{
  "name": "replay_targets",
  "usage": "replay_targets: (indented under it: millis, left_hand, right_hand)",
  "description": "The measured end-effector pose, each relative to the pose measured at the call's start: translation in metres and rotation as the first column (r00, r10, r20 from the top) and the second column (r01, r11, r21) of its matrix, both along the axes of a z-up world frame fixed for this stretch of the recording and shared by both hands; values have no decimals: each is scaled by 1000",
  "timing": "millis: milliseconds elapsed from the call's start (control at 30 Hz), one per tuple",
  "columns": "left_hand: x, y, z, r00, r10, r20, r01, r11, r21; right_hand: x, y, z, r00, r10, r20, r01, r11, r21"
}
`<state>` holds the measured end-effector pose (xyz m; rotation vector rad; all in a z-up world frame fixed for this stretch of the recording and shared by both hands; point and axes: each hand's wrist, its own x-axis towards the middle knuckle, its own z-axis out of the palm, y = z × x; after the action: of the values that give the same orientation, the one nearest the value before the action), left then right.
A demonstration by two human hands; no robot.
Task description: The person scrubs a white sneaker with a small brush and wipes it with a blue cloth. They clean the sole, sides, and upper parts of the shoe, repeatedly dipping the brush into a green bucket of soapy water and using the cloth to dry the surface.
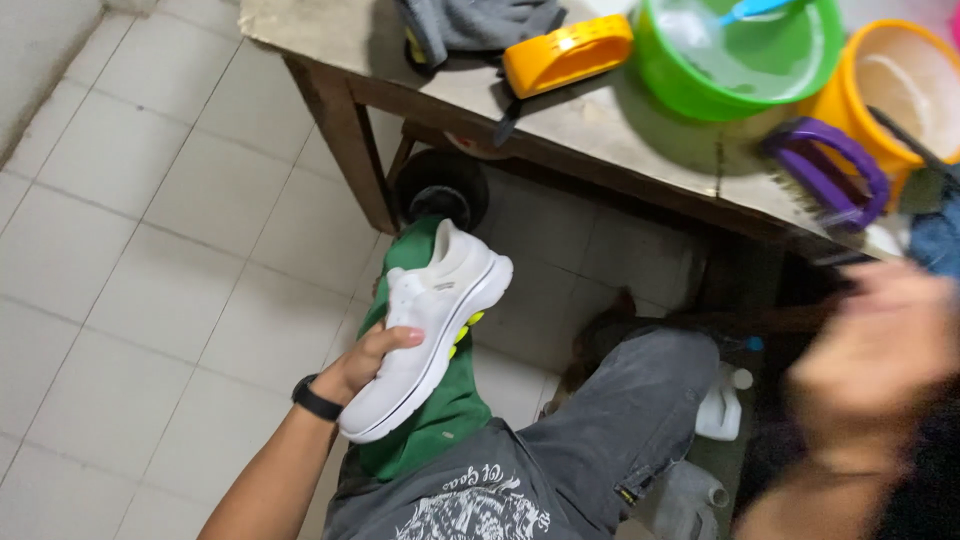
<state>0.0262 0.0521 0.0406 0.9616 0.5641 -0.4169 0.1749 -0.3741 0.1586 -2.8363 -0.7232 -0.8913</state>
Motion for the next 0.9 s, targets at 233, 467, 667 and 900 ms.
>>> replay_targets:
  millis: [233,467,667,900]
  left_hand:
    - [19,-10,-8,993,-32,-111,36,999,34]
    - [24,-6,-36,967,-72,-244,114,980,163]
    - [36,-16,-11,974,-95,-206,136,972,193]
    - [42,-20,3,976,-99,-193,141,966,215]
  right_hand:
    - [10,166,-156,925,239,-295,-104,906,410]
    - [8,205,-182,911,401,-93,-294,792,535]
    - [2,205,-186,896,437,-83,-306,741,598]
    - [13,199,-209,929,336,-154,-130,686,716]
